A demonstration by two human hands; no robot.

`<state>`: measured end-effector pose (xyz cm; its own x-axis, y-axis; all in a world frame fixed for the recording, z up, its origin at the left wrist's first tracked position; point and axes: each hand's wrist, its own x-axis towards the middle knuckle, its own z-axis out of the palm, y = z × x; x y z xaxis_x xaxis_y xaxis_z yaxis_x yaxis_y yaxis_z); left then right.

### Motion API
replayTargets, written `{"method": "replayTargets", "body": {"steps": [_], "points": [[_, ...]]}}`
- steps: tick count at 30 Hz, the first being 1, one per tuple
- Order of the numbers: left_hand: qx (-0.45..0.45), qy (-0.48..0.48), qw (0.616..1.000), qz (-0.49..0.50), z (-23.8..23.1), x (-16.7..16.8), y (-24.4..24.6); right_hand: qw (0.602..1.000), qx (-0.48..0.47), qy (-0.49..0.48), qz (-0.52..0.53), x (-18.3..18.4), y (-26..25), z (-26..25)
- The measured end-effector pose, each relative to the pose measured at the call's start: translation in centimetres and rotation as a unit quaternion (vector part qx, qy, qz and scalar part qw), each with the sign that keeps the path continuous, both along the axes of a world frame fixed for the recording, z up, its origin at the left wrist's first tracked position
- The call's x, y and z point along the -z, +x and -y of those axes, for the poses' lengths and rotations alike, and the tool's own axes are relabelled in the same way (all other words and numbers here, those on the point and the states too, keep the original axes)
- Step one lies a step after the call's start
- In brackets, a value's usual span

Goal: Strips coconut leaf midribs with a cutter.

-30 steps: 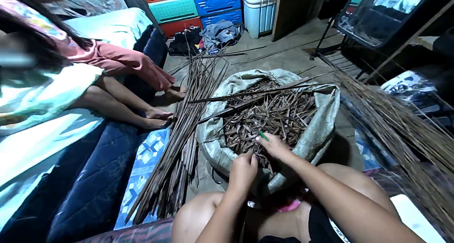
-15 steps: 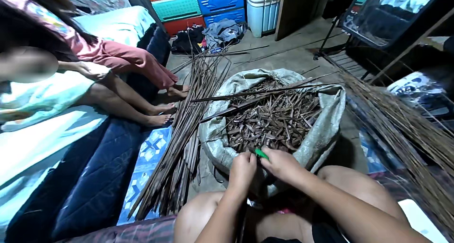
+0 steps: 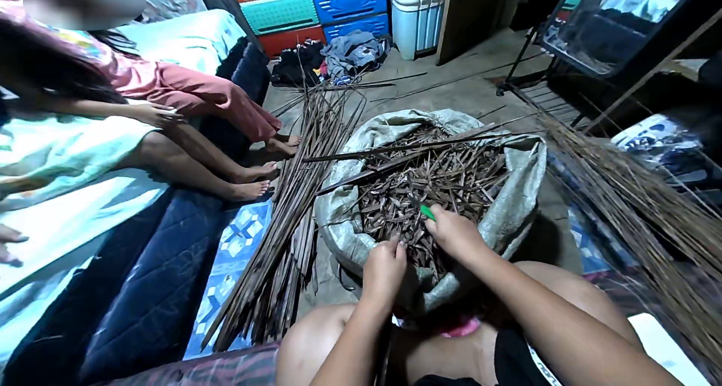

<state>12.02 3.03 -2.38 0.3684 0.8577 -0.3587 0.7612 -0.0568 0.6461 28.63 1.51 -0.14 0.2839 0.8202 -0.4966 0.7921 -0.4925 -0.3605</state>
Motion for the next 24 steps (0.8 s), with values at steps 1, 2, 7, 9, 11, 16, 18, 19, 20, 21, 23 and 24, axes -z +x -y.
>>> {"method": "replayTargets", "body": {"steps": [1, 2, 7, 9, 11, 16, 18, 19, 20, 21, 23, 24], "points": [[0.0, -0.003, 1.0, -0.002, -0.1, 0.0, 0.0, 0.999, -0.017, 0.004, -0.029, -0.1, -0.4, 0.5], [0.0, -0.004, 1.0, -0.005, -0.2, 0.0, 0.0, 0.998, -0.036, 0.003, -0.056, -0.2, -1.0, 1.2], [-0.017, -0.002, 1.0, -0.021, -0.2, -0.1, 0.2, 0.987, -0.107, -0.037, -0.117, 0.0, -2.8, 3.1], [-0.016, 0.002, 0.999, -0.027, -0.1, -0.1, 0.2, 0.988, -0.112, -0.046, -0.093, -0.1, -2.9, 3.1], [-0.008, 0.013, 0.999, -0.031, -0.2, 0.0, 0.3, 0.991, -0.114, -0.054, -0.054, -0.2, -3.1, 2.7], [0.006, 0.004, 1.0, -0.026, -0.2, 0.0, 0.5, 0.995, -0.082, -0.042, 0.033, 1.0, -2.8, 1.1], [0.003, 0.007, 1.0, -0.019, -0.1, -0.1, 0.4, 0.997, -0.044, -0.034, 0.054, 1.1, -2.3, 0.4], [0.003, 0.011, 1.0, -0.015, 0.1, -0.1, 0.3, 0.998, -0.023, -0.027, 0.055, 1.2, -1.8, 0.1], [0.003, 0.016, 1.0, -0.012, 0.2, 0.0, 0.2, 0.999, -0.005, -0.019, 0.04, 1.3, -1.1, -0.2], [0.006, 0.019, 1.0, -0.01, 0.3, 0.0, 0.1, 1.0, 0.011, -0.003, 0.004, 1.5, -0.4, -0.4], [0.011, 0.019, 1.0, -0.002, 0.3, 0.0, 0.2, 0.99, 0.043, 0.054, -0.122, 2.4, 0.6, -0.5], [0.016, 0.018, 1.0, 0.004, 0.4, 0.0, 0.3, 0.977, 0.056, 0.081, -0.189, 2.9, 0.7, -0.5]]}}
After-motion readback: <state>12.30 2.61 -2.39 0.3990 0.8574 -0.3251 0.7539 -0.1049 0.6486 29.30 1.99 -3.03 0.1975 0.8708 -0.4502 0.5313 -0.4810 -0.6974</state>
